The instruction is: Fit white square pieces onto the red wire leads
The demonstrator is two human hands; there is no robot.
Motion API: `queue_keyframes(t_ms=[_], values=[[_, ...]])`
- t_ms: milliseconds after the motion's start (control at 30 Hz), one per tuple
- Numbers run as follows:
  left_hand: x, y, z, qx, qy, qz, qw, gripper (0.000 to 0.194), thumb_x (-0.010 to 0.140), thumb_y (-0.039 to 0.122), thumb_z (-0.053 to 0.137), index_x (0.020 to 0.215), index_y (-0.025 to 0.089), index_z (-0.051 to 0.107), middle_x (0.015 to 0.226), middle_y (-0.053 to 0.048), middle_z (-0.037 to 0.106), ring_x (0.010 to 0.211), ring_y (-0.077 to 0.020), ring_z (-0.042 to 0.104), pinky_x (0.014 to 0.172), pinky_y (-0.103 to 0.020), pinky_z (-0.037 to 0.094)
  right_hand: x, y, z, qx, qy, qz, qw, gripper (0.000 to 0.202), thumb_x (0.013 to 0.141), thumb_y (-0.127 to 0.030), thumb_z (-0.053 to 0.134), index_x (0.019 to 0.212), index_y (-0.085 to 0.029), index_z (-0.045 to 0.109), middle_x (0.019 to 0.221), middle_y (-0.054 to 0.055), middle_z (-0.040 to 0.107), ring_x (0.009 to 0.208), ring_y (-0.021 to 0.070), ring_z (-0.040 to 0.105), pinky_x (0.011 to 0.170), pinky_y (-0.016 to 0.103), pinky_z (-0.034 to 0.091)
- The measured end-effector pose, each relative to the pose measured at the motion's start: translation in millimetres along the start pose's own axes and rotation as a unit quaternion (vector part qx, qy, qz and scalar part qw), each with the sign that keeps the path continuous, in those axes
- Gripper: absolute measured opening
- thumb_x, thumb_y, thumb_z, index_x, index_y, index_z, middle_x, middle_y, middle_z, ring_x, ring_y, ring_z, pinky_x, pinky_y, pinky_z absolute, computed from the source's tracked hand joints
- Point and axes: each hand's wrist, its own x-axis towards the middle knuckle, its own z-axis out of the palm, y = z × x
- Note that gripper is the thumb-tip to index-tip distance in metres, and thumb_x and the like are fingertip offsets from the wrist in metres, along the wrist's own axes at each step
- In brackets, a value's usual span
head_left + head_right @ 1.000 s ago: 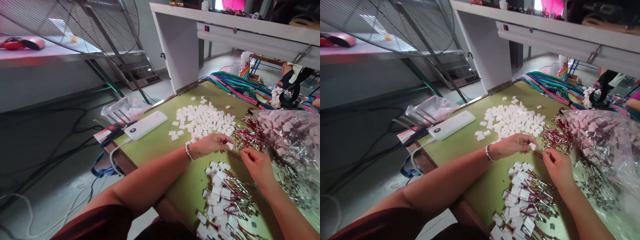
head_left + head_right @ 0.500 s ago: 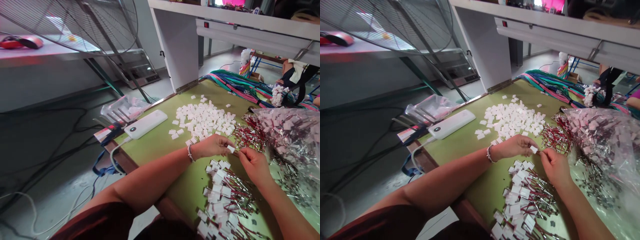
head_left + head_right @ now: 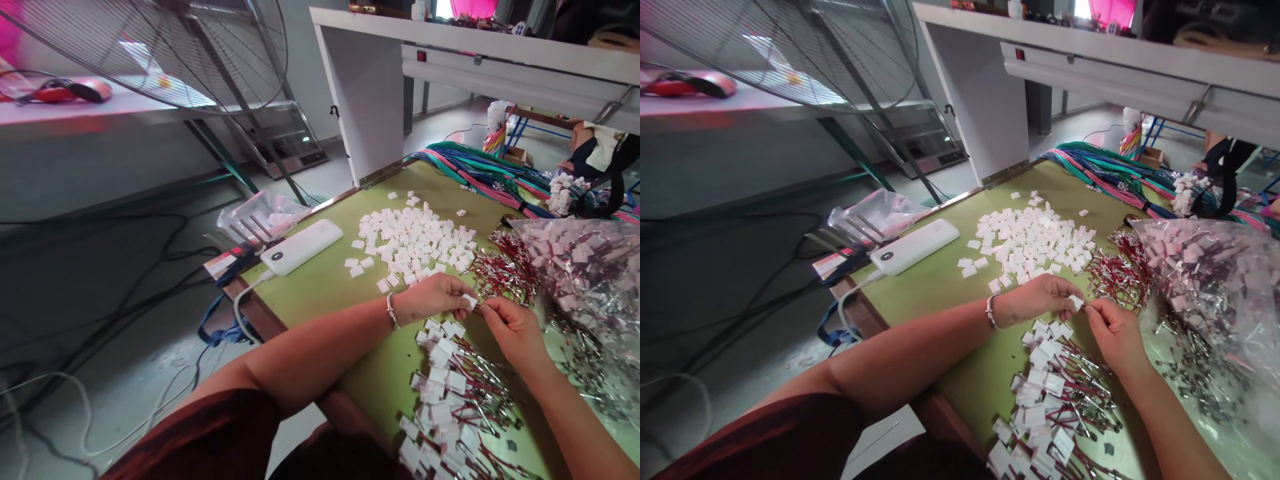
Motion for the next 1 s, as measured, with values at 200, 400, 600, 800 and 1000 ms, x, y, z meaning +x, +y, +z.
queue_keyframes(t_ms=[200,400,600,800,1000], values=[[-4,-3,13.4,-0.098,-0.008,0.006,0.995,0.014,0.081,0.009,0.062,0.091,0.013,0.070,0.067,0.000,0.066,0.060,-0.0078,0.061,0.064,-0.023,0.050,-3,2,-7,0.003,0.015,0.000,1.000,0.028,0.083,-0.043,0.053,0.071,-0.020,0.065,0.055,-0.002,0.056,0.049,0.0122,0.047,0.046,0.022,0.038],[-2,-4,14.1,-0.157,0.012,0.049,0.986,0.013,0.083,0.011,0.062,0.094,0.012,0.069,0.071,-0.001,0.066,0.061,-0.0071,0.060,0.069,-0.025,0.051,-2,-3,-8,0.013,0.030,-0.008,0.999,0.026,0.081,-0.043,0.056,0.070,-0.021,0.065,0.056,-0.002,0.058,0.049,0.0130,0.050,0.047,0.022,0.040],[-4,2,10.3,0.066,0.017,0.050,0.996,0.022,0.083,0.013,0.059,0.102,0.016,0.069,0.063,0.002,0.062,0.062,-0.0084,0.059,0.064,-0.021,0.050,-4,3,-1,0.019,0.002,-0.014,1.000,0.025,0.081,-0.042,0.054,0.072,-0.024,0.068,0.058,-0.002,0.062,0.051,0.0144,0.054,0.049,0.024,0.043],[-6,5,0.3,0.295,-0.002,0.080,0.952,0.026,0.081,0.015,0.057,0.103,0.018,0.071,0.066,0.001,0.062,0.056,-0.0072,0.053,0.056,-0.019,0.044,-5,13,-3,-0.015,-0.042,-0.012,0.999,0.027,0.080,-0.045,0.054,0.075,-0.025,0.071,0.058,-0.002,0.065,0.051,0.0155,0.056,0.048,0.025,0.043],[-3,1,0.8,0.149,-0.033,-0.015,0.988,0.030,0.078,0.017,0.060,0.107,0.013,0.069,0.061,0.001,0.062,0.057,-0.0099,0.058,0.057,-0.021,0.048,-4,7,-5,-0.017,-0.050,-0.013,0.999,0.028,0.082,-0.042,0.052,0.071,-0.022,0.068,0.055,-0.002,0.060,0.051,0.0141,0.053,0.048,0.024,0.042]])
